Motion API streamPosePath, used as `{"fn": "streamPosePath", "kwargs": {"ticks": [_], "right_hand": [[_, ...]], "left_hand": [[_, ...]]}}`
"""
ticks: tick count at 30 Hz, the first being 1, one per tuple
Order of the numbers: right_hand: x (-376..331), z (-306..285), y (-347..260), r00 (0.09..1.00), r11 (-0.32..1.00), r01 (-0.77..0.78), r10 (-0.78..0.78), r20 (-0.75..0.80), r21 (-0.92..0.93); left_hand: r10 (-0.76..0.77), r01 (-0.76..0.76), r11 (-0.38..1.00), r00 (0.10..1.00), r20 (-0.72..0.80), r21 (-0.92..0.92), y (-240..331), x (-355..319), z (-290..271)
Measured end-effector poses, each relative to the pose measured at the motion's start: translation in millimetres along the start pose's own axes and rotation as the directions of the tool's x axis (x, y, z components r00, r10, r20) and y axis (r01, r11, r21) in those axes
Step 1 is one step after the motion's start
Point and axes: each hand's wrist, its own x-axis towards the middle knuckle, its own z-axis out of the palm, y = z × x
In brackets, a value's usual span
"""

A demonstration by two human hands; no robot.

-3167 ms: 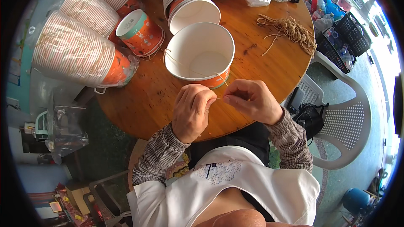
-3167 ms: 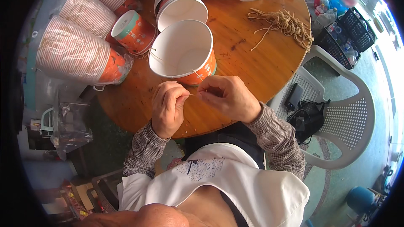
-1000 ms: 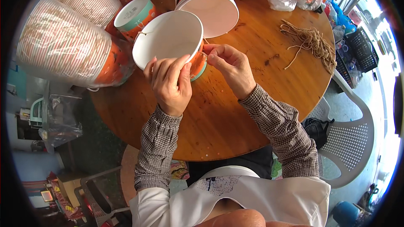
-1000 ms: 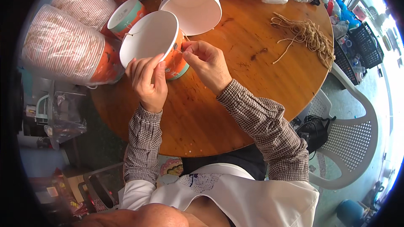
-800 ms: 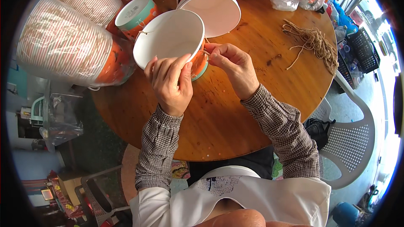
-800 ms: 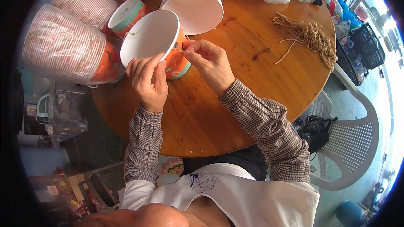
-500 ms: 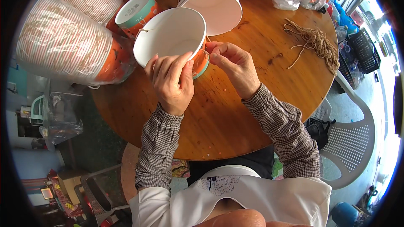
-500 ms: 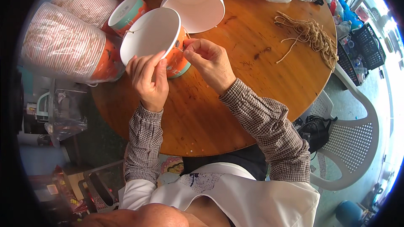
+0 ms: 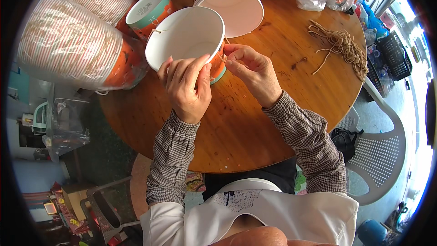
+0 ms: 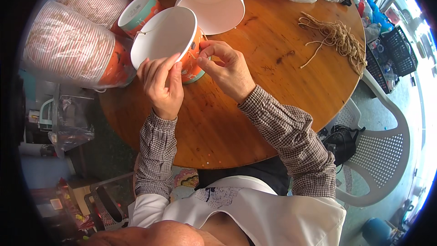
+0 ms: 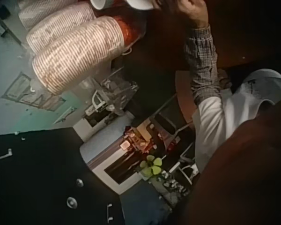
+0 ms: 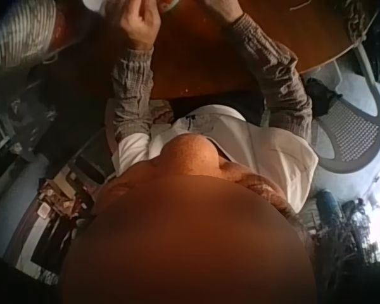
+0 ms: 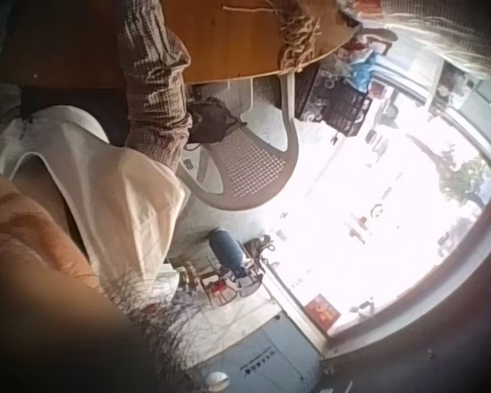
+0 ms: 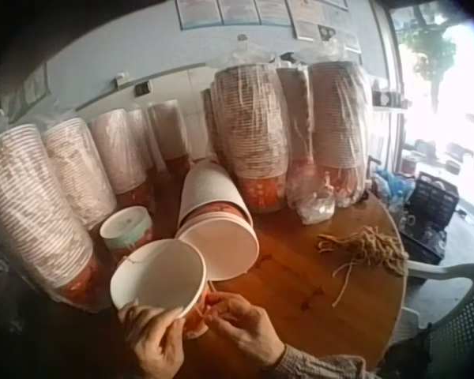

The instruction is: Attaching string handles to small paper or plastic buckets.

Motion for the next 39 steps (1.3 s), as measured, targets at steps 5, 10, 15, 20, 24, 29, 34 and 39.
{"fn": "streamPosePath", "kwargs": {"ticks": [5,10,15,20,24,29,34,39], "right_hand": [[2,-2,1,1.0,1.0,-0.019,0.019,-0.018,-0.02],[2,-4,5,0.996,0.993,0.034,-0.043,-0.081,-0.109],[-3,4,-10,0.967,0.918,0.224,-0.251,-0.043,-0.326],[-10,14,-26,0.948,0.892,0.263,-0.31,-0.076,-0.367],[-7,7,-25,0.931,0.79,0.335,-0.361,0.052,-0.514],[-6,5,-19,0.93,0.793,0.338,-0.365,0.049,-0.507],[-9,5,-28,0.951,0.813,0.298,-0.3,0.078,-0.5],[-5,1,-26,0.94,0.79,0.339,-0.304,0.153,-0.511]], "left_hand": [[0.001,-0.001,1.0,1.0,0.0,-0.004,1,0,-1],[0.026,-0.025,0.999,0.999,0.023,-0.045,5,0,-3],[0.041,-0.037,0.996,0.999,0.036,-0.086,7,1,-3],[0.059,-0.054,0.99,0.998,0.035,-0.13,7,3,-5],[0.058,-0.038,0.98,0.993,0.101,-0.195,6,8,-14],[-0.168,0.287,0.908,0.917,0.361,-0.306,7,32,-28],[0.024,0.319,0.87,0.734,0.679,-0.376,-9,70,-25],[0.015,0.386,0.844,0.677,0.736,-0.372,-10,73,-24]]}}
